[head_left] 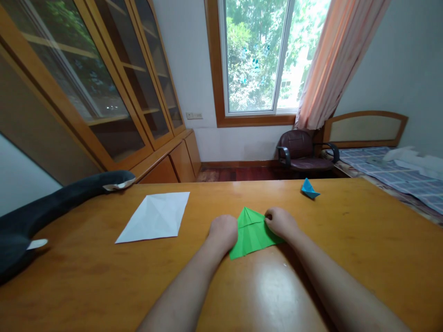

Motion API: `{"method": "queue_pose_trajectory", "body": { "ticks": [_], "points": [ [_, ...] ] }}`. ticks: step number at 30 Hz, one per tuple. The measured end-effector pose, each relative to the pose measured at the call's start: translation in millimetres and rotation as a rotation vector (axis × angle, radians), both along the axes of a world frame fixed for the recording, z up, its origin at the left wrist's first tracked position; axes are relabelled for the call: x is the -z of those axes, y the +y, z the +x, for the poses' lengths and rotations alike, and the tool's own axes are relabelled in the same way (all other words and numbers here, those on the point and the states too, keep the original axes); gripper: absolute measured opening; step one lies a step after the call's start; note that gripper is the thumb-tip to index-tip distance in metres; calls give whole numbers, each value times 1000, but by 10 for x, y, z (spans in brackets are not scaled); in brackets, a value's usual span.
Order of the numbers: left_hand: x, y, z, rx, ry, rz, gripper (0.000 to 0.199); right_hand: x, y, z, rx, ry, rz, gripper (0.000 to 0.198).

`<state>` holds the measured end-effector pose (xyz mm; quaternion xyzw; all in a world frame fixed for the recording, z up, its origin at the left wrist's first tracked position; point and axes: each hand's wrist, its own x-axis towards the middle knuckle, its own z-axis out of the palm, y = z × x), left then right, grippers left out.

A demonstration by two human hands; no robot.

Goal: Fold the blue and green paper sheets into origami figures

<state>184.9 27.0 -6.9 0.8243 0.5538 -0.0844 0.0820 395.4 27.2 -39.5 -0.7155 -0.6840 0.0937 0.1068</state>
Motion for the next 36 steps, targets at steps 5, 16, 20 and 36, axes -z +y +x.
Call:
{"method": "queue_pose_trajectory", "body": {
  "ticks": [5, 16, 20, 36],
  "points": [
    [15, 13, -83, 128, -39, 100, 32, 43, 39, 20, 27, 23, -26, 21],
    [217, 37, -20, 440, -386, 251, 39, 24, 36, -1, 29, 16, -13, 16],
    [307, 40, 33, 481, -378, 231, 41, -28, 19, -33, 44, -22, -22, 18],
    [395, 39, 86, 457, -376, 219, 41, -195, -112, -182, -100, -244, 90, 25]
  ]
}}
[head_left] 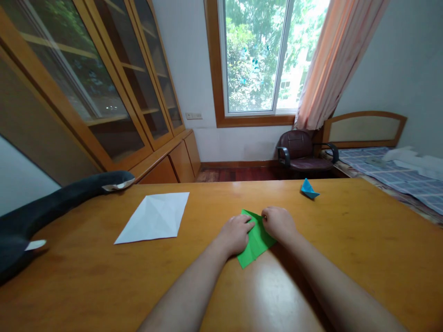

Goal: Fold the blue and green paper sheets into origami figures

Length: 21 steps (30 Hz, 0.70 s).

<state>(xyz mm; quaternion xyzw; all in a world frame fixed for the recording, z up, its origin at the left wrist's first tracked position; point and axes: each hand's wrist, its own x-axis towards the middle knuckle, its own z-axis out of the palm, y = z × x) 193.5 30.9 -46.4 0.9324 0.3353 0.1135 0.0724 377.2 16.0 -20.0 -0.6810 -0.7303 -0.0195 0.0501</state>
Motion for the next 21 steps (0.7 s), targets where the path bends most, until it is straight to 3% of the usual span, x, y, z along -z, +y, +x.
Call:
{"method": "queue_pose_trajectory", "body": {
  "ticks": [21],
  "points": [
    [-25, -22, 35, -315, 15, 12, 24, 76, -90, -178, -197, 95, -15, 24]
  ]
}}
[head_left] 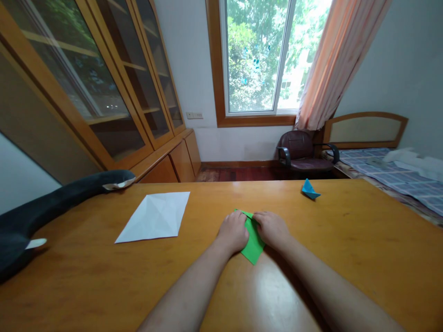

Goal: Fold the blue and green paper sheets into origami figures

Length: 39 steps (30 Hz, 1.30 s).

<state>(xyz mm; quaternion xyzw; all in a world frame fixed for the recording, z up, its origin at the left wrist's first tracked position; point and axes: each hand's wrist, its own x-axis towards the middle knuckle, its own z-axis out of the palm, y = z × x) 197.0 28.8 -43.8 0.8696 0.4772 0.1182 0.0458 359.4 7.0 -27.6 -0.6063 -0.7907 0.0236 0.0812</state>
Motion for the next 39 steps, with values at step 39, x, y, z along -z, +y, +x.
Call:
{"method": "queue_pose_trajectory", "body": {
  "ticks": [39],
  "points": [
    [-26, -56, -44, -21, 56, 40, 42, 178, 110, 149, -38, 44, 72, 28]
  ]
}}
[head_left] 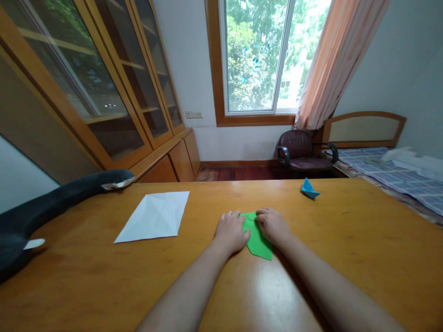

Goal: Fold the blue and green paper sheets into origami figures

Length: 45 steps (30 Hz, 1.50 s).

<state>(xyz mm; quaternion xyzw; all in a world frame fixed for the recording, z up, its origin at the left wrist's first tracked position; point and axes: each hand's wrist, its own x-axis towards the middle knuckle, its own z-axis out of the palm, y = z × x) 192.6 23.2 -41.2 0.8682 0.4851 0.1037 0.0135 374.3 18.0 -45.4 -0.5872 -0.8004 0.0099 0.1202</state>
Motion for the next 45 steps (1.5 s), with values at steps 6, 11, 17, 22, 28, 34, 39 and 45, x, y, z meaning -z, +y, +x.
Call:
{"method": "queue_pose_trajectory", "body": {
  "ticks": [6, 11, 17, 22, 28, 34, 39, 45],
  "points": [
    [-42, -12, 16, -23, 16, -6, 36, -30, -9, 10, 72, -33, 29, 26],
    [-16, 1, 47, 18, 11, -23, 27, 2, 17, 14, 142, -3, -1, 27],
    [49, 9, 104, 112, -74, -47, 23, 53, 43, 42, 142, 80, -2, 27],
    [109, 25, 127, 217, -104, -94, 39, 103, 83, 87, 155, 181, -17, 25],
    [111, 36, 121, 232, -76, -105, 41, 101, 164, 183, 149, 214, -75, 25],
    [169, 67, 120, 241, -61, -77, 39, 41, 257, 269, 236, 235, -224, 39],
    [189, 80, 121, 239, -63, -71, 37, 36, 301, 359, 182, 217, -242, 46],
    [188, 83, 125, 223, -59, -88, 39, 107, 217, 500, -49, 310, -196, 51]
  ]
}}
